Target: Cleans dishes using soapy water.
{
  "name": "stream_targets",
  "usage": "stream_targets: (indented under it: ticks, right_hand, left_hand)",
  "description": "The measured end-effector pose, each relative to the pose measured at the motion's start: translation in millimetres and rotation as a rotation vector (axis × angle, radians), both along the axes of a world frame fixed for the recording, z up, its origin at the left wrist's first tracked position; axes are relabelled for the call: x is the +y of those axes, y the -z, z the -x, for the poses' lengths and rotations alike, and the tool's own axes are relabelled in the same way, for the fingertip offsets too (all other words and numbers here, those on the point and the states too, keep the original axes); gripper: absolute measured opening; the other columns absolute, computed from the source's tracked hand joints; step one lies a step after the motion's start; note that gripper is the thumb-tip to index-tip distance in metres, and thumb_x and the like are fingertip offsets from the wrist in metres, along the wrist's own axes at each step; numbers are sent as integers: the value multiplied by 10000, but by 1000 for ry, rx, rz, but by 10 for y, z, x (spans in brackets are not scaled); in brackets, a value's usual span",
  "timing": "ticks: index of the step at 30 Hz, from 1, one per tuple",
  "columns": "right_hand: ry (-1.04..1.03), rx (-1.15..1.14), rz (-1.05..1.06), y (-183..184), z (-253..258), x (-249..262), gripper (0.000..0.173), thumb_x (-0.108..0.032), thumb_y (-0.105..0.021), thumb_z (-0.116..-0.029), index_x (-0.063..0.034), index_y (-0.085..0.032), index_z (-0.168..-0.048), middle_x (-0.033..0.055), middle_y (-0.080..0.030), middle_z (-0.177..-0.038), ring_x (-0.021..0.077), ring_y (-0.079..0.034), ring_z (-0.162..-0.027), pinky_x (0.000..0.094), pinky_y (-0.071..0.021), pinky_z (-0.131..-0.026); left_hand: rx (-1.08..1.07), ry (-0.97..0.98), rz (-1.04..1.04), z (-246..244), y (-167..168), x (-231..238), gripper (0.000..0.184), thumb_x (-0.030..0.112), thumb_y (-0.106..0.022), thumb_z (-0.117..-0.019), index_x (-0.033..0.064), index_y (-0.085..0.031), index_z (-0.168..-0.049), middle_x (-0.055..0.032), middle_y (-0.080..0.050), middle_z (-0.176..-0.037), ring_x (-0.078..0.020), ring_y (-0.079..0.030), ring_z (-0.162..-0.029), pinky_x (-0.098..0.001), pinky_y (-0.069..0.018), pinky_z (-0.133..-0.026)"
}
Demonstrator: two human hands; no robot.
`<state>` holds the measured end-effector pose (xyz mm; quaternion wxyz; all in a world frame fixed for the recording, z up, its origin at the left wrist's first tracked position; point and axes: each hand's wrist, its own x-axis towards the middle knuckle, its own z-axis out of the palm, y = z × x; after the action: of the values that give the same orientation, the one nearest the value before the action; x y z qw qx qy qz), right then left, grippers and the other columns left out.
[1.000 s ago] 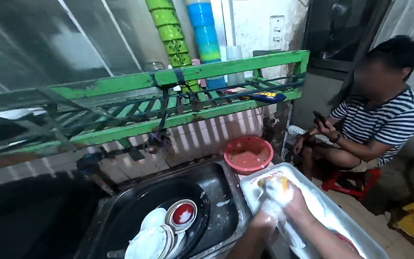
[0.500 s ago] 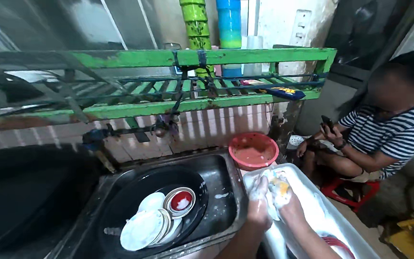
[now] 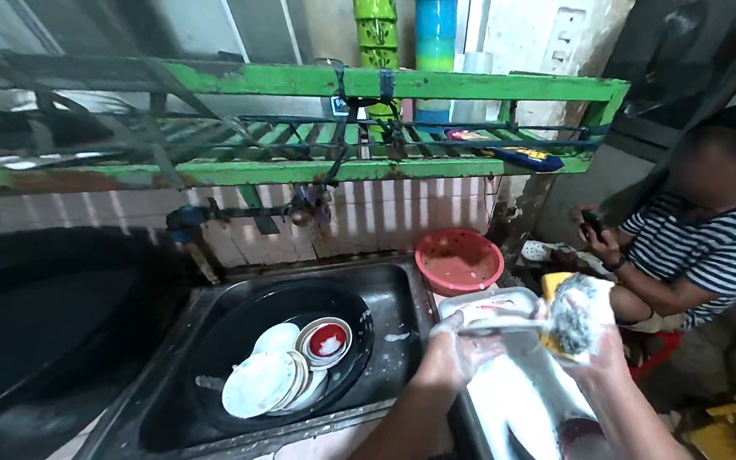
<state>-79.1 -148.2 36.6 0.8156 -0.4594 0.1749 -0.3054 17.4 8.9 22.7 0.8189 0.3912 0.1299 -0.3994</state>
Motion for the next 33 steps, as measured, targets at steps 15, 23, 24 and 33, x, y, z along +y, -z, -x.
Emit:
stream_targets:
  ticks: [15,23,24,33]
  right_hand:
    - [208,668,681,231,31,-68,366,-220,-635,-1007,-12,-589,-1305,170,-676,-1097,245,-661,-942,468,-560,-821]
    - [200,566,843,71,-8,183,405,-156,-726,-930,31,-613,-1271,173,-699,-1092,236,-678,-983,464,-557,-889]
    - [214,607,787,90,-51,66,369,-171,-691,-966,-8,-614,-1288,161,-692,-1116,236,-669,-997,467,-550,-889]
    - [181,668,867,67,-16,115,378,-174,-696,-957,44,-617,-1256,197,-695,-1051,277,-677,-947,517,-551,-863]
  left_hand:
    - [-731,667,-252,624,-139,-37,463,-56,-516,-953,-24,-484,-1414,-146,-605,-1270,-143,-597,-1129,-304,-501,-981]
    - [-606,677,-200,489,-166,-19,540,-127,-544,-880,-5,-463,-1399,-119,-612,-1180,-130,-628,-1022,-301,-544,-883]
    - [-592,665,-166,503,-172,-12,564,-125,-541,-892,-14,-442,-1435,-139,-609,-1247,-134,-628,-1088,-295,-541,-939]
    - [-357,560,-45,494,-131,-54,618,-175,-508,-834,31,-431,-1412,-121,-628,-1133,-169,-655,-977,-349,-571,-828]
